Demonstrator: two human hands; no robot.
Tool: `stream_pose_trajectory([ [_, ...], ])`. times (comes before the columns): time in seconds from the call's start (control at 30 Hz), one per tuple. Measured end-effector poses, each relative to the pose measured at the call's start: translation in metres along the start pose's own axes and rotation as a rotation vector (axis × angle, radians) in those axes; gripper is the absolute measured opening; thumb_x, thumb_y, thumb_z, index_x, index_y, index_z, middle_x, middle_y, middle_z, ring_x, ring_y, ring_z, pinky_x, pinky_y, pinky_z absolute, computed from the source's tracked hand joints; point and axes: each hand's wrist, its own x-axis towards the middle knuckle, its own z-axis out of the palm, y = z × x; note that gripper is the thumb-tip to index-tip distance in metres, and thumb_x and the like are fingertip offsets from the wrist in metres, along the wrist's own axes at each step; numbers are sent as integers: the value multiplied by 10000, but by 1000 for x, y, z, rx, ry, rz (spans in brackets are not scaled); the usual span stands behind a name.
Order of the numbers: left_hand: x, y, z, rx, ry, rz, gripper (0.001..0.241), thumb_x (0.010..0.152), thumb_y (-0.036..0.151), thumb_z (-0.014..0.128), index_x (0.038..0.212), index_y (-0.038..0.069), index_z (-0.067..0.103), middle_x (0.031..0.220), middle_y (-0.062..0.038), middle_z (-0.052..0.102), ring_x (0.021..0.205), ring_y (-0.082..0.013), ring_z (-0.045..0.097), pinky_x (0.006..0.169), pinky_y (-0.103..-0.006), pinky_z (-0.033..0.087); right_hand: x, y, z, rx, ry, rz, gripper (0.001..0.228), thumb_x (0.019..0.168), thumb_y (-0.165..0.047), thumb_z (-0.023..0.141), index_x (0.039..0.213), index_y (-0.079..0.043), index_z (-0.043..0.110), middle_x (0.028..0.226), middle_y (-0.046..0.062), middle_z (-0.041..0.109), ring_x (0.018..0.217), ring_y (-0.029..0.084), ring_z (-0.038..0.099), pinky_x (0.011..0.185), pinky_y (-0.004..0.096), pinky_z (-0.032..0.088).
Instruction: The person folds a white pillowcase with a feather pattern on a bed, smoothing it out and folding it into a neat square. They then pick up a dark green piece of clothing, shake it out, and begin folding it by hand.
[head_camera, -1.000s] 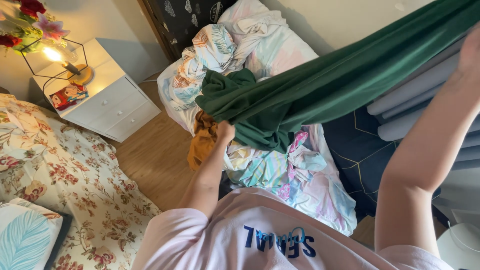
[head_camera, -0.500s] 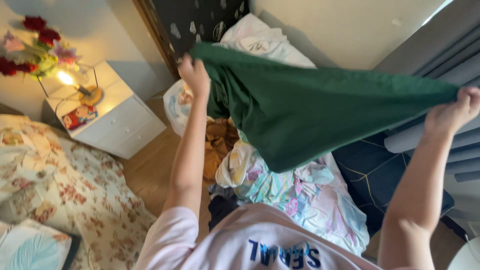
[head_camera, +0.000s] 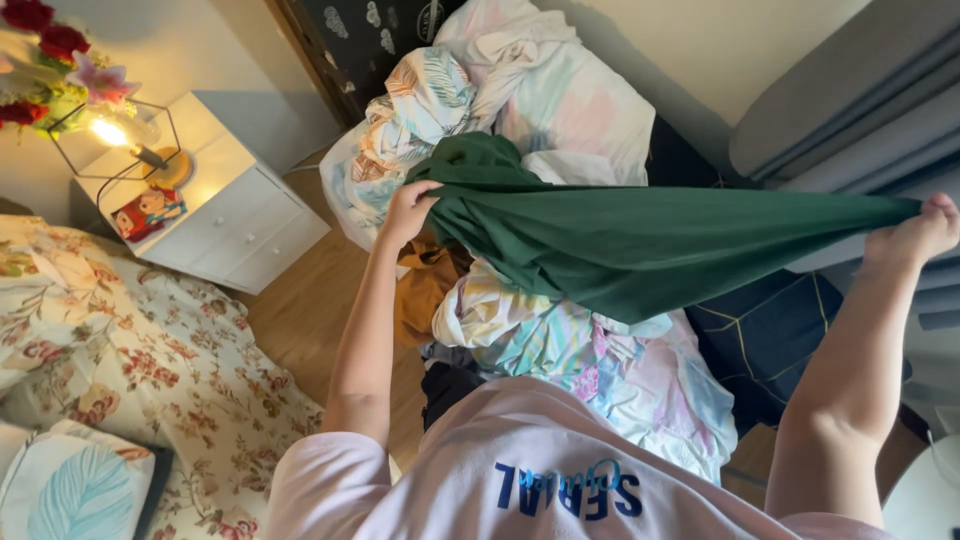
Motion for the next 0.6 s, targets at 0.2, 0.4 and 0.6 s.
stream_pose_trajectory([
  [0.2,-22,4,-13,-666,53,-13,417,979,-42,624,1376,80,588,911,-47,681,727,-58,553,640,-187,442,-3,-7,51,-148,76,17,273,868,-179,370,972,-192,623,1115,138,653,1069,346,681,969,588,579],
  [0.4,-14,8,-9,-585,203,-211,234,842,-18,776,1071,-32,731,865,-89,726,643,-78,603,546,-151,479,-45,-31,138,-498,7,-440,176,959,10,616,1059,-132,643,1015,78,663,949,239,690,840,414,561],
  [0.6,14,-2,41,-269,232,60,281,801,157,872,1061,147,766,921,-41,765,870,-125,706,837,-277,559,-208,-108,270,-379,-669,-542,250,1012,-3,941,936,-59,710,1059,142,743,980,348,707,840,422,514],
])
